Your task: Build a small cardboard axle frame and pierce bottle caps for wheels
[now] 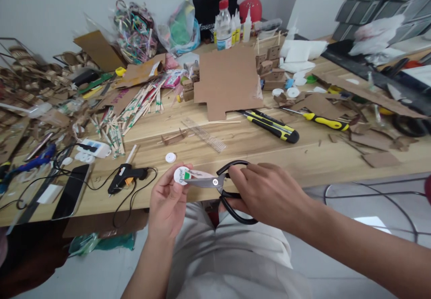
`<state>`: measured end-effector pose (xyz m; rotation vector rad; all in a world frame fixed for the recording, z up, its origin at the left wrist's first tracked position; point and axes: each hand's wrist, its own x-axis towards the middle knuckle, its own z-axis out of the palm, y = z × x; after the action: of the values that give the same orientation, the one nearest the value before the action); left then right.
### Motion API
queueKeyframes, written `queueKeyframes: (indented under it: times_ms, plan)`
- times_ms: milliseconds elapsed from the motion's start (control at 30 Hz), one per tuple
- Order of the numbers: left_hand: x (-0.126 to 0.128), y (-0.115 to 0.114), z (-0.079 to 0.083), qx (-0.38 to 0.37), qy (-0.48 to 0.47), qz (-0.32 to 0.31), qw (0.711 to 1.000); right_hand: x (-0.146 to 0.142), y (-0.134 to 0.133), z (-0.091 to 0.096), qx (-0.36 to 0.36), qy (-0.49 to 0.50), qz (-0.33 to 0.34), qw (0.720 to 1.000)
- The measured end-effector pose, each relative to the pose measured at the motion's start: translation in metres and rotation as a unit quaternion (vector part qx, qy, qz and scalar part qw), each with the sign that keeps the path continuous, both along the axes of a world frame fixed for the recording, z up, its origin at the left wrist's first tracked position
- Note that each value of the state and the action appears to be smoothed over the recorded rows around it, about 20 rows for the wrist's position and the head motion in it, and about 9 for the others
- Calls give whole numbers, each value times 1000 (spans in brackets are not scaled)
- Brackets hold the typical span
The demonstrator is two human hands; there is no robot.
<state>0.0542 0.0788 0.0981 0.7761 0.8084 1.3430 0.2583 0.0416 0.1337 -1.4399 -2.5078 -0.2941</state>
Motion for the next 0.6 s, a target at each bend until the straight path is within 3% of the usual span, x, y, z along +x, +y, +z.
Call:
queueKeyframes:
  times_ms: [133,300,600]
  plan:
    - [1,-1,2,19,3,1,1000,-1,-5,-7,40,-36,6,999]
    - [-1,-2,2,35,14,7,999,-2,-6,-12,139,-44,-12,989]
    - [0,-1,0,2,14,33,999,-4,-3,2,95,-47,6,994]
